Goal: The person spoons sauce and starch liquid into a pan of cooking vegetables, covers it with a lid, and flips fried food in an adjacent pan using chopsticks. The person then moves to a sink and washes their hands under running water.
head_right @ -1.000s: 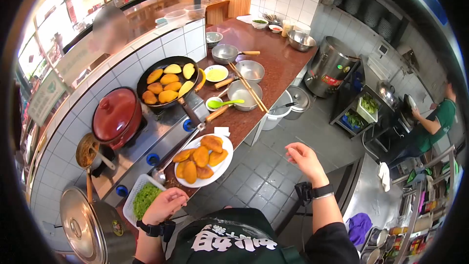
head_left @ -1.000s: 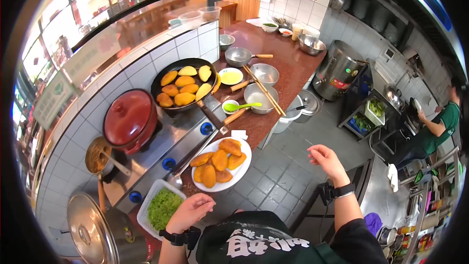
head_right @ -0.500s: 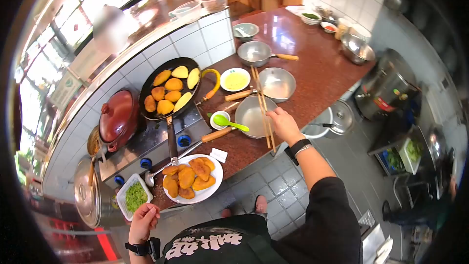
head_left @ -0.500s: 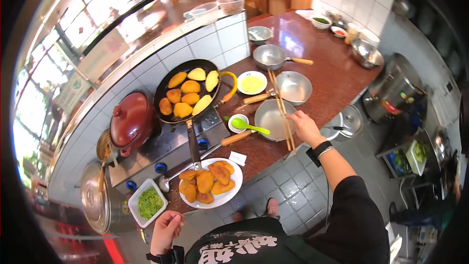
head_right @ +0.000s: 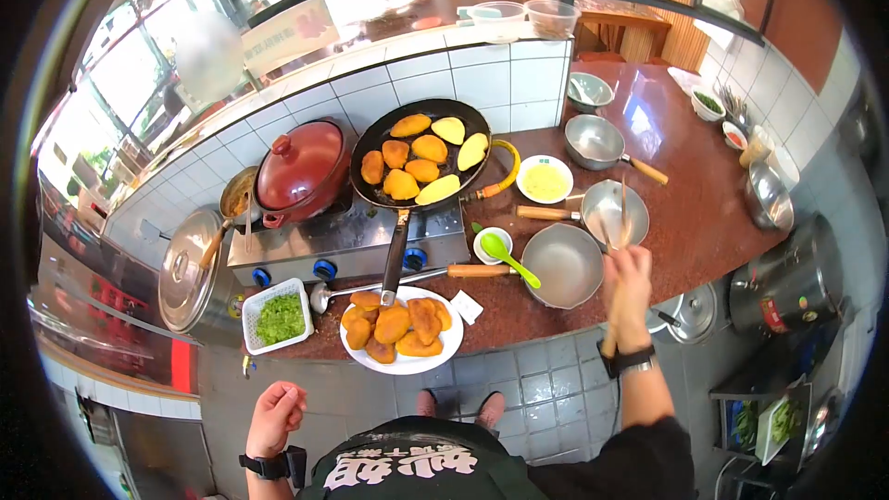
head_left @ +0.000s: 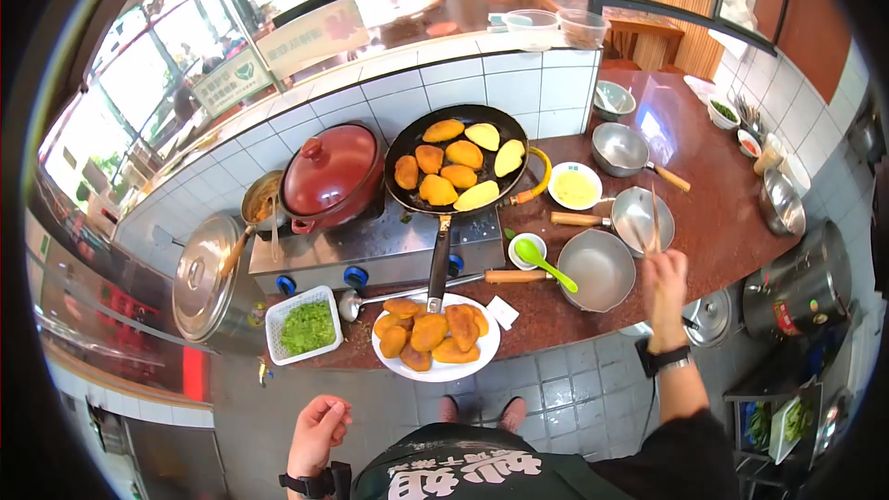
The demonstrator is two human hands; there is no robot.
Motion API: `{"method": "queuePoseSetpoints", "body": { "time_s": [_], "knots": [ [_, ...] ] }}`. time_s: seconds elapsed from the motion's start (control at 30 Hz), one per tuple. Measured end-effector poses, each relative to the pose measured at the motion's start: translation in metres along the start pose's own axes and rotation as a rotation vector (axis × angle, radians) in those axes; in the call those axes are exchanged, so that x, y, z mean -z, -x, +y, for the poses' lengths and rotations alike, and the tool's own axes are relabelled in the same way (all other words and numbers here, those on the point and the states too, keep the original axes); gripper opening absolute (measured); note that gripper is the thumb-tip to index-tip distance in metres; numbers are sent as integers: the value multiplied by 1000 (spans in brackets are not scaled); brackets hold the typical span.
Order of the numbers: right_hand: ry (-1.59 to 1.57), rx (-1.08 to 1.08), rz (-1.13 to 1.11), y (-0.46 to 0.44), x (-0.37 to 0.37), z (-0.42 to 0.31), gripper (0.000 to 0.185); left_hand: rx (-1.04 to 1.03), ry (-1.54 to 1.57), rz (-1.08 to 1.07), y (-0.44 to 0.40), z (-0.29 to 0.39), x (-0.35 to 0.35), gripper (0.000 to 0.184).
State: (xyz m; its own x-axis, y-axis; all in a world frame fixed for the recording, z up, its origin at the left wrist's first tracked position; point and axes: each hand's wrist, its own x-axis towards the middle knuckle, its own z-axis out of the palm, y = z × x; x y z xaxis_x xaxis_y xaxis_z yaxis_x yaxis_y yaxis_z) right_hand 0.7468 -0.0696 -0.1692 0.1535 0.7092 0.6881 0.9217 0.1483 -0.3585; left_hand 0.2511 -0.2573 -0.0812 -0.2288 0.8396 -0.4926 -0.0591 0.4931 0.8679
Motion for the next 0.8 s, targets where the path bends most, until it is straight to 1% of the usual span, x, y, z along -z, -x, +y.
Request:
{"method": "queuePoseSetpoints", "body": {
  "time_s": [0.07, 0.17, 0.2, 0.27, 0.37, 0.47, 0.5, 0.53, 0.6, 0.63, 0.73, 0.8],
  "knots": [
    [-411, -214, 36, -2, 35, -10, 17, 2, 41, 9, -7, -2, 6, 13],
    [-763, -397, 106, -9, 75, -55, 36, -2, 79, -19, -21, -6, 20, 12],
    [-941, -382, 142, -10, 77, -61, 35, -7, 92, -37, -28, -7, 24, 12],
    [-1137, -444, 191, -18, 81, -95, 33, -20, 115, -60, -42, -5, 31, 12],
    [-1122, -529, 49, -31, 81, -142, 30, -51, 141, -129, -66, -4, 49, 12],
    [-1167, -497, 45, -34, 72, -185, 30, -71, 162, -188, -90, 2, 67, 12],
    [-1142, -518, 59, -32, 68, -192, 30, -71, 171, -200, -97, 2, 72, 12],
    [-1141, -495, 50, -30, 62, -195, 31, -71, 182, -209, -103, 3, 76, 12],
    [-1068, -574, 65, -34, 54, -213, 31, -75, 164, -213, -111, 5, 83, 12],
    [-1061, -503, 3, -35, 49, -212, 32, -74, 154, -213, -112, 7, 85, 13],
    [-1012, -535, -24, -51, 31, -230, 34, -79, 149, -185, -114, 12, 94, 13],
    [-1038, -496, -133, -58, 16, -227, 37, -85, 168, -160, -111, 13, 97, 12]
  ]
}}
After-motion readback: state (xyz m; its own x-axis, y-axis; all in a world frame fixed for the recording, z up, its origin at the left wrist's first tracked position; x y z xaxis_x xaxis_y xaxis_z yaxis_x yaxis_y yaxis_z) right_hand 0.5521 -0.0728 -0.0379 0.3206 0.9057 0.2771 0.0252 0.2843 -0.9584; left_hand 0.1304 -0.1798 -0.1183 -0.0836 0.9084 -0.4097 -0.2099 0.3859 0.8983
